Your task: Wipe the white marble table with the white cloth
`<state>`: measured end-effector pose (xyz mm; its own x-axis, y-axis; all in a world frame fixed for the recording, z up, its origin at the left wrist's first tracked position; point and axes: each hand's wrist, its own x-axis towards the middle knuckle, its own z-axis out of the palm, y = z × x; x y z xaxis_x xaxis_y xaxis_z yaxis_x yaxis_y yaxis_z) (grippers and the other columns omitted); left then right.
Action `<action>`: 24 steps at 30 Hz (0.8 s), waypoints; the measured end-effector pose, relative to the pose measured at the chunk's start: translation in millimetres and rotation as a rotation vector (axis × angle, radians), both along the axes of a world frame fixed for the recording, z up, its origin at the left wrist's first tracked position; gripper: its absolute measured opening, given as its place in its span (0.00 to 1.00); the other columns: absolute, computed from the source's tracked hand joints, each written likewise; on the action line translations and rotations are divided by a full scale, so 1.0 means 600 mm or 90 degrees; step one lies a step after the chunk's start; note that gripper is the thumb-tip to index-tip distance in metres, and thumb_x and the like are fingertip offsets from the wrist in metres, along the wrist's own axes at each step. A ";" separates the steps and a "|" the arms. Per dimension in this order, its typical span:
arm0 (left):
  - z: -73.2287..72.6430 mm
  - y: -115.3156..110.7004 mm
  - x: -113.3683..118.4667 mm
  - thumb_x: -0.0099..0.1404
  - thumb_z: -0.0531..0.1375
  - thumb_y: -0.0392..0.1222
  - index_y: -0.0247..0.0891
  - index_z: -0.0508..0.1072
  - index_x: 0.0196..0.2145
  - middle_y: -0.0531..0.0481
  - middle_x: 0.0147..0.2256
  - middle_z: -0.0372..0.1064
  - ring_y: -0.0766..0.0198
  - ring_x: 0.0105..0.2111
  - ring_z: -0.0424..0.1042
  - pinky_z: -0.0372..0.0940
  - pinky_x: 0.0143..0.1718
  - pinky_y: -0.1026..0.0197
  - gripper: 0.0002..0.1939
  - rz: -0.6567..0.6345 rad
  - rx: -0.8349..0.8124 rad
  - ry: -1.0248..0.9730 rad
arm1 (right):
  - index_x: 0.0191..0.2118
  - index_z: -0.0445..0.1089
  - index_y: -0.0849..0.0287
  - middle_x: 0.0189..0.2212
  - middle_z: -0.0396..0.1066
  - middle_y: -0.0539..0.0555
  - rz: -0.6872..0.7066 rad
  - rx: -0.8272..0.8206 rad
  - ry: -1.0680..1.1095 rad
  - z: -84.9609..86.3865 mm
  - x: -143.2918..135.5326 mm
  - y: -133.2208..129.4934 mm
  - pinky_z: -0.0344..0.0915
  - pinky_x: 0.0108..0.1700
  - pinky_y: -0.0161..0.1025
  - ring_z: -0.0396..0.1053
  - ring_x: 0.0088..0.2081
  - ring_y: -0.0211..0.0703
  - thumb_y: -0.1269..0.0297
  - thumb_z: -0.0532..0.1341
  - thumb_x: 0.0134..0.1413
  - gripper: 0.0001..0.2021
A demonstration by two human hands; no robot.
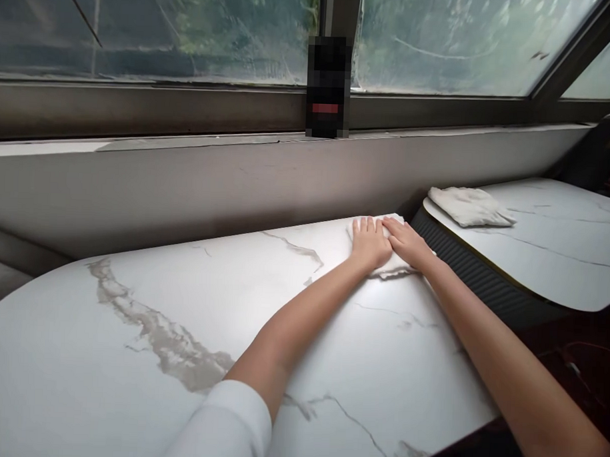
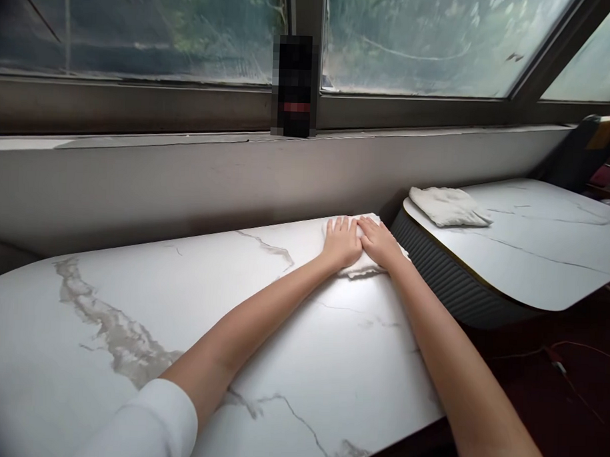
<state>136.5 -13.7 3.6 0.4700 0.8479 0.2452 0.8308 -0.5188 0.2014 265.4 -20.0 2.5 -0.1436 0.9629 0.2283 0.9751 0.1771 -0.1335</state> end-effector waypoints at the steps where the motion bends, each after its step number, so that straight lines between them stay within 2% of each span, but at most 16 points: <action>1: -0.001 0.017 -0.002 0.67 0.41 0.42 0.25 0.52 0.62 0.38 0.62 0.48 0.51 0.62 0.45 0.36 0.62 0.47 0.28 0.014 0.003 -0.001 | 0.60 0.56 0.60 0.61 0.56 0.55 0.010 0.006 0.010 -0.001 -0.003 0.020 0.49 0.61 0.55 0.51 0.62 0.48 0.70 0.44 0.54 0.27; 3: -0.002 0.039 -0.005 0.67 0.41 0.42 0.25 0.52 0.62 0.38 0.62 0.48 0.51 0.62 0.45 0.35 0.62 0.47 0.28 0.036 0.005 -0.002 | 0.60 0.57 0.59 0.60 0.57 0.54 0.022 0.014 0.032 -0.003 -0.006 0.049 0.49 0.61 0.54 0.51 0.62 0.47 0.70 0.44 0.53 0.27; 6: -0.005 0.050 -0.005 0.67 0.41 0.41 0.24 0.52 0.62 0.36 0.62 0.48 0.49 0.62 0.45 0.34 0.62 0.47 0.28 0.048 0.008 -0.010 | 0.61 0.56 0.58 0.61 0.56 0.53 0.038 0.014 0.051 -0.005 -0.003 0.060 0.47 0.62 0.53 0.50 0.62 0.45 0.70 0.44 0.54 0.27; 8: -0.006 0.046 -0.003 0.68 0.41 0.41 0.24 0.52 0.61 0.36 0.62 0.48 0.49 0.62 0.45 0.33 0.62 0.47 0.28 0.043 0.017 -0.012 | 0.61 0.55 0.58 0.62 0.54 0.52 0.051 0.005 0.049 -0.004 0.002 0.050 0.46 0.63 0.51 0.49 0.63 0.44 0.69 0.44 0.55 0.27; 11: -0.007 0.021 0.002 0.68 0.41 0.42 0.25 0.52 0.62 0.37 0.62 0.48 0.50 0.62 0.45 0.35 0.62 0.47 0.28 0.024 0.026 -0.002 | 0.62 0.54 0.60 0.62 0.52 0.54 0.046 -0.014 0.027 0.001 0.011 0.012 0.44 0.63 0.50 0.48 0.63 0.43 0.66 0.43 0.58 0.26; 14: -0.005 -0.033 0.010 0.68 0.42 0.43 0.25 0.53 0.61 0.36 0.62 0.48 0.49 0.62 0.46 0.36 0.61 0.46 0.28 -0.010 0.032 0.001 | 0.62 0.53 0.63 0.63 0.51 0.56 0.028 -0.022 -0.005 0.001 0.023 -0.056 0.44 0.64 0.50 0.47 0.63 0.44 0.65 0.41 0.59 0.26; 19: 0.003 -0.180 0.007 0.68 0.43 0.44 0.23 0.51 0.61 0.32 0.62 0.47 0.45 0.62 0.44 0.36 0.61 0.43 0.29 -0.106 0.034 -0.001 | 0.65 0.46 0.59 0.62 0.52 0.56 0.019 0.051 -0.040 -0.013 0.036 -0.229 0.48 0.62 0.54 0.48 0.63 0.46 0.63 0.39 0.62 0.26; 22: 0.009 -0.265 -0.019 0.68 0.42 0.45 0.23 0.50 0.62 0.33 0.62 0.47 0.45 0.62 0.43 0.37 0.61 0.42 0.29 -0.170 0.026 0.008 | 0.66 0.40 0.58 0.62 0.52 0.57 0.010 0.094 -0.046 -0.018 0.012 -0.334 0.49 0.61 0.54 0.49 0.62 0.46 0.63 0.39 0.63 0.27; 24: 0.012 -0.305 -0.044 0.69 0.41 0.45 0.23 0.50 0.62 0.33 0.62 0.47 0.45 0.63 0.42 0.38 0.61 0.42 0.30 -0.208 0.018 0.018 | 0.67 0.35 0.57 0.62 0.52 0.57 0.002 0.109 -0.049 -0.018 -0.017 -0.385 0.50 0.61 0.54 0.50 0.62 0.47 0.64 0.40 0.62 0.28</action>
